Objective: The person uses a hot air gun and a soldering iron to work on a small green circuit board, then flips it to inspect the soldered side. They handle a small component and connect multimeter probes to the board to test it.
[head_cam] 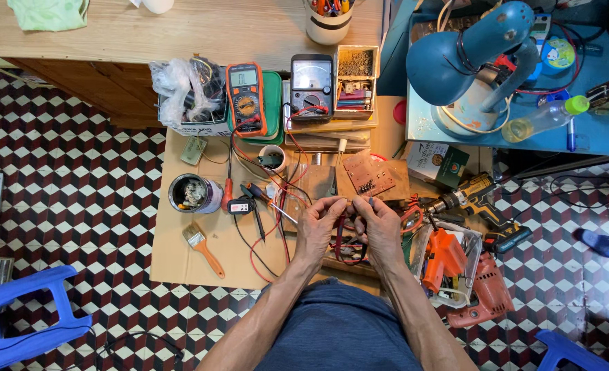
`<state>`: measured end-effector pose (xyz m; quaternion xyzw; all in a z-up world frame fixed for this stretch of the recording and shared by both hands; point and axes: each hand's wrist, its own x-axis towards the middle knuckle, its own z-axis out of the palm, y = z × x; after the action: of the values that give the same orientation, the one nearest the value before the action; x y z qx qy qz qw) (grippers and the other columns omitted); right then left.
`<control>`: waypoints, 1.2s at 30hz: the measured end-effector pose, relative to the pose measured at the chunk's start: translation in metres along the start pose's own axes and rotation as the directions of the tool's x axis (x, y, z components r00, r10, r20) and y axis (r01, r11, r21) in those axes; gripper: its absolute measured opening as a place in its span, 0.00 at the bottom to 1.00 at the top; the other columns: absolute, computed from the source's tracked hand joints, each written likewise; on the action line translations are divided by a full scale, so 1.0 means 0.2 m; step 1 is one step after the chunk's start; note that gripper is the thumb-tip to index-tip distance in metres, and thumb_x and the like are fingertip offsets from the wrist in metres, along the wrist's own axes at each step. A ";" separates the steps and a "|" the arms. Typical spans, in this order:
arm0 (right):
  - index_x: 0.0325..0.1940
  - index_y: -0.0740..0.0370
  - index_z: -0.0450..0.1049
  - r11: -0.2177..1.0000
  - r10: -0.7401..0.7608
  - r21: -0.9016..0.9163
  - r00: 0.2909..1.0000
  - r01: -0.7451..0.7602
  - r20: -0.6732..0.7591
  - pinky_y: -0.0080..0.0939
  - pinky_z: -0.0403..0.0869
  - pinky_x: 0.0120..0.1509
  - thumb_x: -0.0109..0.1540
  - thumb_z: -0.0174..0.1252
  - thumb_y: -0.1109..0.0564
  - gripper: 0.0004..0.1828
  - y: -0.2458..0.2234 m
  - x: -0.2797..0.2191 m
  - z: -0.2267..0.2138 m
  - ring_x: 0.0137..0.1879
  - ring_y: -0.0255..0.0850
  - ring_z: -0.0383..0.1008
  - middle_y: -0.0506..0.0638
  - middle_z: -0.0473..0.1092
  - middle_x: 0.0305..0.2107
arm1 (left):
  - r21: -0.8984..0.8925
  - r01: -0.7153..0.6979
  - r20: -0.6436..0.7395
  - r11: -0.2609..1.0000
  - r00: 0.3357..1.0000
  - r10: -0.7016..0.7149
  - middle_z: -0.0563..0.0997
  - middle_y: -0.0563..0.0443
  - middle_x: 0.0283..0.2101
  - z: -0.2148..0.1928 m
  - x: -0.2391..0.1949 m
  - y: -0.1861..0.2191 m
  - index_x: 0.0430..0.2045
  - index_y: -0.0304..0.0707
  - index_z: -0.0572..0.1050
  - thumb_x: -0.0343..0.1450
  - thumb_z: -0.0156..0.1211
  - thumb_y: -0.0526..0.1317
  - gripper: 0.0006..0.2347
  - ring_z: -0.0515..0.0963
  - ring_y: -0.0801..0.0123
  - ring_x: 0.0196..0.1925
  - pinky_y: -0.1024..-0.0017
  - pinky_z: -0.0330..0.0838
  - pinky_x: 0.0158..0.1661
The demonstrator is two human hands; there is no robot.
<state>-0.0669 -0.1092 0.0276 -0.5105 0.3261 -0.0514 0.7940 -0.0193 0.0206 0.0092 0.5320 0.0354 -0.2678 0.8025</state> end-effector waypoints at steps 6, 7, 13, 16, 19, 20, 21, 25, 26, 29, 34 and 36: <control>0.42 0.67 0.73 0.998 0.029 0.055 0.999 -0.030 0.016 0.26 0.58 0.18 0.65 0.59 0.55 0.11 0.05 0.03 -0.03 0.22 0.27 0.63 0.49 0.73 0.31 | 0.021 -0.039 0.006 0.999 0.999 0.039 0.85 0.49 0.37 -0.02 0.01 -0.05 0.45 0.27 0.79 0.73 0.62 0.40 0.13 0.83 0.74 0.38 0.76 0.79 0.42; 0.42 0.67 0.73 0.999 0.037 0.031 0.999 -0.038 0.017 0.26 0.58 0.18 0.66 0.59 0.55 0.11 0.06 0.02 -0.03 0.22 0.27 0.62 0.49 0.73 0.31 | 0.046 -0.047 0.003 0.998 0.999 0.047 0.85 0.49 0.37 -0.03 0.00 -0.06 0.45 0.27 0.79 0.73 0.62 0.40 0.13 0.83 0.74 0.38 0.77 0.78 0.42; 0.46 0.60 0.76 0.962 0.139 -0.242 0.990 -0.128 0.029 0.28 0.64 0.25 0.66 0.56 0.51 0.11 0.10 0.05 0.03 0.25 0.29 0.70 0.47 0.72 0.26 | -0.151 0.021 -0.156 0.988 0.987 -0.045 0.83 0.54 0.34 -0.11 0.07 -0.14 0.40 0.31 0.78 0.72 0.62 0.43 0.11 0.81 0.74 0.36 0.76 0.78 0.39; 0.45 0.55 0.77 0.792 0.367 -0.572 0.915 -0.213 0.168 0.32 0.55 0.20 0.67 0.56 0.47 0.11 0.20 0.05 0.01 0.17 0.32 0.59 0.47 0.64 0.15 | -0.234 0.045 -0.278 0.971 0.954 -0.111 0.81 0.54 0.32 -0.20 0.15 -0.20 0.37 0.33 0.77 0.72 0.61 0.43 0.11 0.80 0.73 0.34 0.75 0.76 0.36; 0.40 0.64 0.76 0.713 0.536 -0.680 0.760 -0.174 0.368 0.32 0.58 0.21 0.67 0.57 0.50 0.13 0.34 0.12 -0.03 0.17 0.31 0.61 0.45 0.69 0.16 | -0.251 -0.030 -0.401 0.967 0.913 -0.076 0.81 0.52 0.31 -0.36 0.25 -0.21 0.37 0.29 0.77 0.73 0.62 0.43 0.12 0.78 0.72 0.33 0.75 0.73 0.35; 0.39 0.64 0.75 0.680 0.558 -0.711 0.757 -0.181 0.340 0.33 0.58 0.20 0.66 0.56 0.50 0.13 0.39 0.15 -0.04 0.17 0.32 0.62 0.47 0.70 0.16 | -0.257 -0.074 -0.433 0.964 0.900 -0.047 0.81 0.51 0.31 -0.42 0.26 -0.20 0.37 0.27 0.78 0.73 0.62 0.42 0.12 0.78 0.72 0.33 0.75 0.73 0.35; 0.38 0.64 0.74 0.645 0.578 -0.740 0.754 -0.189 0.312 0.34 0.58 0.20 0.66 0.56 0.50 0.13 0.44 0.18 -0.05 0.16 0.32 0.62 0.49 0.70 0.15 | -0.285 -0.097 -0.452 0.954 0.891 -0.044 0.82 0.50 0.32 -0.48 0.27 -0.19 0.37 0.27 0.77 0.73 0.61 0.42 0.12 0.80 0.72 0.34 0.76 0.74 0.36; 0.52 0.71 0.72 0.654 0.308 -0.755 0.897 0.043 0.318 0.42 0.69 0.35 0.63 0.64 0.47 0.24 0.52 0.33 -0.02 0.33 0.43 0.70 0.60 0.72 0.33 | -0.307 -0.087 -0.445 0.948 0.894 -0.062 0.83 0.49 0.33 -0.63 0.23 -0.16 0.36 0.26 0.77 0.72 0.60 0.40 0.11 0.83 0.70 0.34 0.75 0.79 0.37; 0.58 0.72 0.67 0.517 0.196 -0.831 0.916 0.207 0.350 0.45 0.71 0.44 0.61 0.67 0.45 0.33 0.51 0.34 0.01 0.42 0.48 0.73 0.64 0.73 0.40 | -0.289 -0.067 -0.432 0.955 0.899 -0.068 0.83 0.48 0.33 -0.64 0.22 -0.16 0.36 0.25 0.77 0.72 0.60 0.40 0.11 0.83 0.69 0.34 0.74 0.80 0.38; 0.66 0.71 0.64 0.268 0.018 -0.899 0.931 0.347 0.364 0.50 0.72 0.60 0.58 0.68 0.41 0.42 0.45 0.32 0.07 0.58 0.56 0.73 0.69 0.71 0.53 | -0.288 -0.016 -0.418 0.958 0.902 -0.110 0.83 0.49 0.34 -0.61 0.22 -0.16 0.38 0.29 0.75 0.71 0.62 0.40 0.10 0.84 0.70 0.34 0.75 0.79 0.36; 0.65 0.63 0.69 0.454 0.124 -0.888 0.982 0.073 0.145 0.46 0.74 0.61 0.59 0.60 0.39 0.36 0.38 0.20 -0.04 0.57 0.48 0.79 0.59 0.77 0.51 | 0.049 0.005 -0.218 0.999 0.976 0.005 0.82 0.51 0.32 -0.57 0.37 -0.10 0.41 0.29 0.78 0.72 0.64 0.42 0.12 0.80 0.74 0.32 0.77 0.76 0.35; 0.63 0.64 0.70 0.514 0.138 -0.858 0.986 0.008 0.091 0.44 0.75 0.60 0.60 0.59 0.39 0.35 0.42 0.16 -0.15 0.58 0.45 0.79 0.57 0.77 0.52 | 0.202 0.020 -0.110 0.979 0.994 0.002 0.83 0.51 0.33 -0.51 0.47 -0.10 0.41 0.30 0.80 0.72 0.64 0.41 0.12 0.81 0.75 0.33 0.77 0.77 0.35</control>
<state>-0.0803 -0.1068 -0.0665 -0.8243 0.2684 0.1834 0.4635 0.0750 0.0677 -0.0827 0.6250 0.0543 -0.2439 0.7396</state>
